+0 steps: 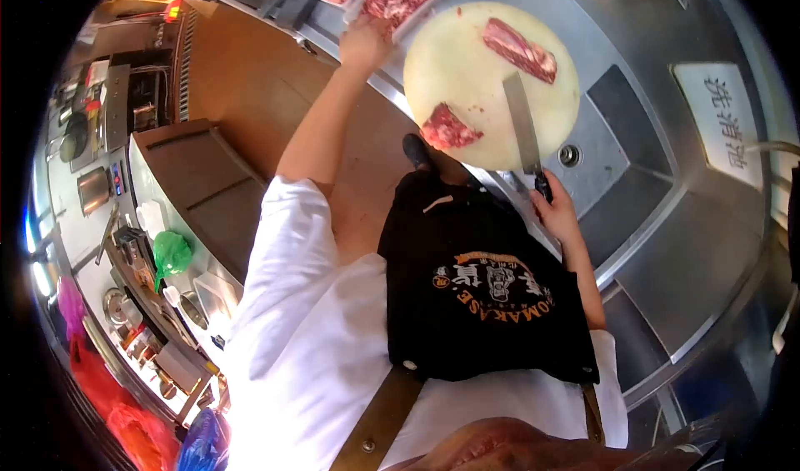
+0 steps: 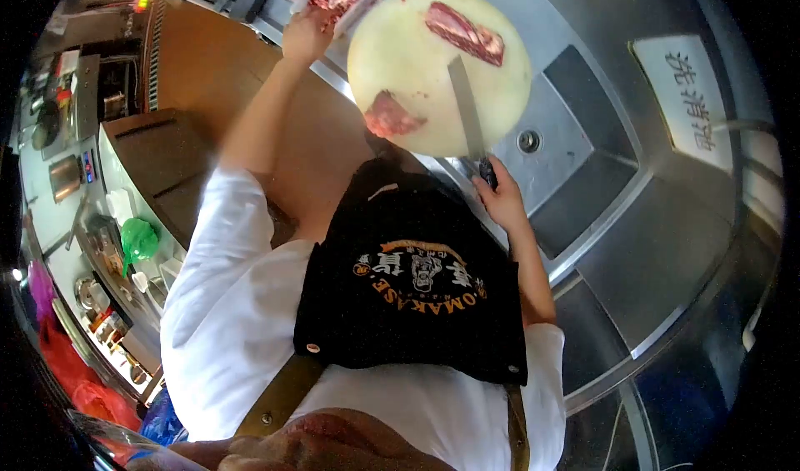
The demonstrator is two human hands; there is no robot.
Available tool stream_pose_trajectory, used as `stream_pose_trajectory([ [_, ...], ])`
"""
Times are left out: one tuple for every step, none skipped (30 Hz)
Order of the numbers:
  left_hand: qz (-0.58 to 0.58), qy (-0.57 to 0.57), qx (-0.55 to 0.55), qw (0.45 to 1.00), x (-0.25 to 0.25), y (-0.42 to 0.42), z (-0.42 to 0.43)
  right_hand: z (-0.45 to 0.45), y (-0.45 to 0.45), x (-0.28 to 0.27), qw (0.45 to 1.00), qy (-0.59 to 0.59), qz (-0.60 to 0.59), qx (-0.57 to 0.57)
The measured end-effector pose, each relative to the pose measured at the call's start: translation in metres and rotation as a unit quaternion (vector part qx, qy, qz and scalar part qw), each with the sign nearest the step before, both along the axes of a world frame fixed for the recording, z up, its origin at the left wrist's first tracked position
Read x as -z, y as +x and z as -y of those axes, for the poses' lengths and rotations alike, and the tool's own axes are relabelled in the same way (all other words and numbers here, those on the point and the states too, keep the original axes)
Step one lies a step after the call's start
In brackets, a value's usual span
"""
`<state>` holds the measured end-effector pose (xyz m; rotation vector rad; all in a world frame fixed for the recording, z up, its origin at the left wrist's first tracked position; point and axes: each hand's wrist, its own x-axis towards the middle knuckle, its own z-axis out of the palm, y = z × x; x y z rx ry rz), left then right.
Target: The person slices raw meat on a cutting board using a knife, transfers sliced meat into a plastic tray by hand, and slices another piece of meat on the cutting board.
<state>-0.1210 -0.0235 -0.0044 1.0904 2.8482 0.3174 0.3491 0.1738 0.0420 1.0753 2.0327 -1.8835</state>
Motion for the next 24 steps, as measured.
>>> stream_pose_trajectory([
  [-0.017,0.077,-0.008,0.997,-0.004,0.021,0.001,-0.004,0.003,-0.001,1.0,-0.005,-0.006,-0.026],
  [-0.034,0.153,-0.018,0.988,-0.01,0.043,0.003,-0.005,0.01,0.011,0.998,-0.06,-0.031,0.004],
  [0.077,0.196,-0.019,0.977,-0.019,0.071,0.006,-0.005,0.011,0.008,0.994,-0.101,-0.026,0.03],
  [0.123,0.173,-0.028,0.977,-0.023,0.103,0.012,-0.005,0.011,0.004,0.988,-0.143,-0.021,0.057],
  [0.137,0.162,-0.01,0.977,-0.038,0.134,0.014,-0.007,0.012,0.006,0.987,-0.148,-0.017,0.06],
  [0.159,0.154,0.013,0.975,-0.038,0.16,0.018,-0.012,0.013,0.01,0.993,-0.114,0.0,0.031],
  [0.165,0.134,0.018,0.977,-0.057,0.188,0.014,-0.014,0.014,0.014,0.997,-0.08,0.016,0.001],
  [0.104,0.087,0.025,0.99,-0.048,0.208,0.012,-0.013,0.014,0.018,0.996,-0.085,0.02,0.004],
  [0.123,0.088,0.028,0.988,-0.043,0.217,0.009,-0.011,0.012,0.021,1.0,0.003,0.007,-0.014],
  [0.14,0.09,0.03,0.986,-0.039,0.222,0.005,-0.009,0.011,0.023,0.999,0.036,0.003,-0.018],
  [0.141,0.088,0.031,0.986,-0.036,0.221,0.004,-0.008,0.009,0.024,0.997,0.07,-0.001,-0.022],
  [0.159,0.094,0.026,0.983,-0.033,0.219,0.002,-0.007,0.007,0.025,0.994,0.104,-0.003,-0.025],
  [0.175,0.101,0.022,0.979,-0.03,0.217,0.0,-0.006,0.006,0.027,0.997,0.07,0.008,-0.004],
  [0.175,0.101,0.026,0.979,-0.027,0.213,-0.003,-0.008,0.004,0.029,0.999,0.038,0.019,0.019],
  [0.162,0.132,0.045,0.977,-0.029,0.212,-0.005,-0.008,0.005,0.028,0.999,0.036,0.021,0.022],
  [0.15,0.163,0.064,0.973,-0.032,0.211,-0.004,-0.008,0.005,0.026,0.999,0.022,0.026,0.022],
  [0.143,0.195,0.088,0.966,-0.035,0.207,-0.006,-0.011,0.003,0.025,0.999,0.01,0.028,0.023],
  [0.147,0.194,0.092,0.966,-0.034,0.204,-0.008,-0.013,0.001,0.023,0.999,0.009,0.031,0.027],
  [0.146,0.22,0.116,0.958,-0.031,0.199,-0.011,-0.014,0.001,0.021,0.999,-0.007,0.032,0.025],
  [0.143,0.247,0.141,0.948,-0.027,0.193,-0.014,-0.016,-0.001,0.019,0.999,-0.022,0.032,0.023],
  [0.157,0.24,0.155,0.945,-0.019,0.187,-0.013,-0.015,-0.002,0.017,0.999,-0.023,0.032,0.025],
  [0.158,0.238,0.155,0.946,-0.013,0.187,-0.009,-0.014,-0.002,0.015,0.998,-0.031,0.04,0.031],
  [0.158,0.241,0.159,0.944,-0.006,0.185,-0.007,-0.013,-0.004,0.015,0.998,-0.036,0.045,0.038],
  [0.158,0.244,0.166,0.942,-0.007,0.182,-0.01,-0.012,-0.006,0.017,0.998,-0.036,0.044,0.041],
])
